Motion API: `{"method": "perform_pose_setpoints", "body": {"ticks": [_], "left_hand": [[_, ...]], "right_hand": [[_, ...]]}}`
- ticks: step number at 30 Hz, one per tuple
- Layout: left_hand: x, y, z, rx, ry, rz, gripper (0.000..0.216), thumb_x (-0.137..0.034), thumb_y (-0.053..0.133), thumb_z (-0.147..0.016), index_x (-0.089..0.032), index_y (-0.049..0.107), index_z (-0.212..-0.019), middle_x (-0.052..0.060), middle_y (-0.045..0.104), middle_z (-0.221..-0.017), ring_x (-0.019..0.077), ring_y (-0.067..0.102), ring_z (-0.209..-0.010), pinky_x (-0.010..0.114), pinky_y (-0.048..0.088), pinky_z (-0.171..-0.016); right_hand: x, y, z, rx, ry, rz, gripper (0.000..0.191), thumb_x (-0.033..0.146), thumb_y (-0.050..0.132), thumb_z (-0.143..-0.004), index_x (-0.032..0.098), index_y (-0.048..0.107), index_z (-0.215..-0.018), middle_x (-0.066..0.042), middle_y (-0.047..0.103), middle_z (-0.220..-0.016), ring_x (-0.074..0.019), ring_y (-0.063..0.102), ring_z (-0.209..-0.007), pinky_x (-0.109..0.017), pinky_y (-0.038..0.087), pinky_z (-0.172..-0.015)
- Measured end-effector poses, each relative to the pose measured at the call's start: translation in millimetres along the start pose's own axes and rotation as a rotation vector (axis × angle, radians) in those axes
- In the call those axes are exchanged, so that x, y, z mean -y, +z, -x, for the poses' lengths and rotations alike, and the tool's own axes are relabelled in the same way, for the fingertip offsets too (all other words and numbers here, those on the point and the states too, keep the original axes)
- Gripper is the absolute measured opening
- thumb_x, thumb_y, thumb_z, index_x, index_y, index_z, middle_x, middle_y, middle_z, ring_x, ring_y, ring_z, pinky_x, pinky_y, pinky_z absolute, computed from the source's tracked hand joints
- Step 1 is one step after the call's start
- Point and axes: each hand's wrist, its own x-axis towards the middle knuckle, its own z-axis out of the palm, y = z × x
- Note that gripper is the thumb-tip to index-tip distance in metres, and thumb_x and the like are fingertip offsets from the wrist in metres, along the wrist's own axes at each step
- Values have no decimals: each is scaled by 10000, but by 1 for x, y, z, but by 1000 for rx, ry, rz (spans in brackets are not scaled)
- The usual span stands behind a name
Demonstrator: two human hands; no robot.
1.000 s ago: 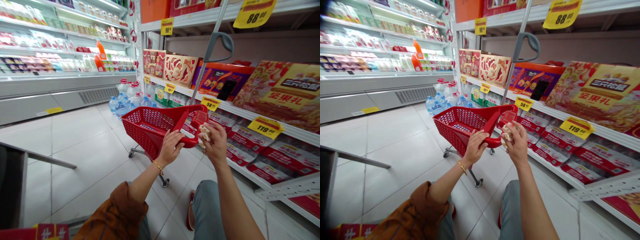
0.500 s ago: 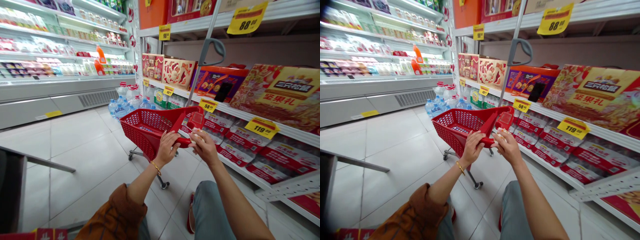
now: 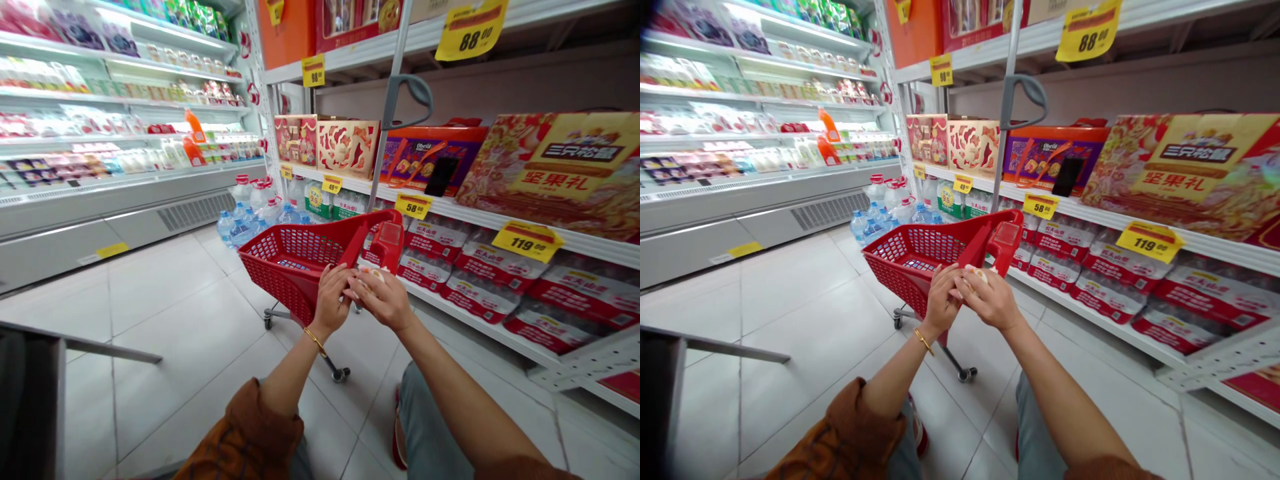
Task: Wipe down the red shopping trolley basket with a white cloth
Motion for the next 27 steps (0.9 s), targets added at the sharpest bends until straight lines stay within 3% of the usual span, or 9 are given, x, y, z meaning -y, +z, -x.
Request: {"method": "perform_pose_setpoints", "body": {"ticks": [3,7,9,13,16,20,24,27], "left_hand": [[-2,-2,-2,24,-15,-16,300,-344,455,-974,-204,631,-1172,82,710,-1169,213,553,-1259,461,284,-1160],[-4,-4,-2,29,-22,-28,298,-354,468,-971,-209,629,-1176,80,713,-1173,219,559,-1257,481,271,-1168],[-5,-5,-2,25,-25,-29,301,-361,467,-971,-207,632,-1169,79,715,-1169,221,561,-1256,480,271,-1168],[-5,-5,-2,20,-21,-31,295,-354,466,-972,-202,630,-1165,79,713,-1174,218,557,-1261,476,260,-1172],[-5,-5,-3,21,-19,-28,300,-355,466,-970,-199,633,-1164,83,714,-1170,219,560,-1256,479,263,-1171],[-6,-6,-2,20,-24,-36,320,-384,454,-972,-200,640,-1156,86,718,-1160,223,569,-1246,480,273,-1169],[-6,-9,-1,27,-19,-40,331,-394,445,-974,-197,641,-1155,85,717,-1162,223,572,-1245,475,284,-1166],[-4,-10,-1,22,-16,-46,333,-392,441,-975,-200,638,-1161,87,715,-1166,224,570,-1247,478,278,-1168]], "right_hand": [[-11,-7,1,-8,44,-86,299,267,728,-841,225,659,-1129,-71,725,-984,-263,639,-1163,-449,583,-924],[-25,-12,4,-43,198,-153,241,246,690,-858,245,673,-1098,-49,715,-944,-314,556,-1284,-635,449,-1061],[-28,-13,6,-71,235,-197,224,224,654,-876,233,681,-1098,-58,727,-945,-300,591,-1246,-600,470,-1056],[-27,-12,7,-97,304,-207,241,190,586,-910,203,677,-1133,-111,735,-1062,-225,704,-1025,-401,596,-881],[-25,-12,1,-115,462,-198,271,239,563,-936,211,647,-1192,-129,701,-1184,-227,694,-1042,-386,591,-866],[-25,-11,-15,-224,652,-145,253,328,547,-953,245,665,-1161,-77,735,-999,-224,700,-932,-383,587,-807],[-23,-5,-33,-346,611,-11,196,277,562,-945,277,708,-1075,-57,694,-929,-214,659,-887,-394,546,-816],[-15,-2,-35,-300,553,7,204,268,556,-944,282,702,-1085,-65,668,-950,-219,640,-904,-399,530,-830]]}}
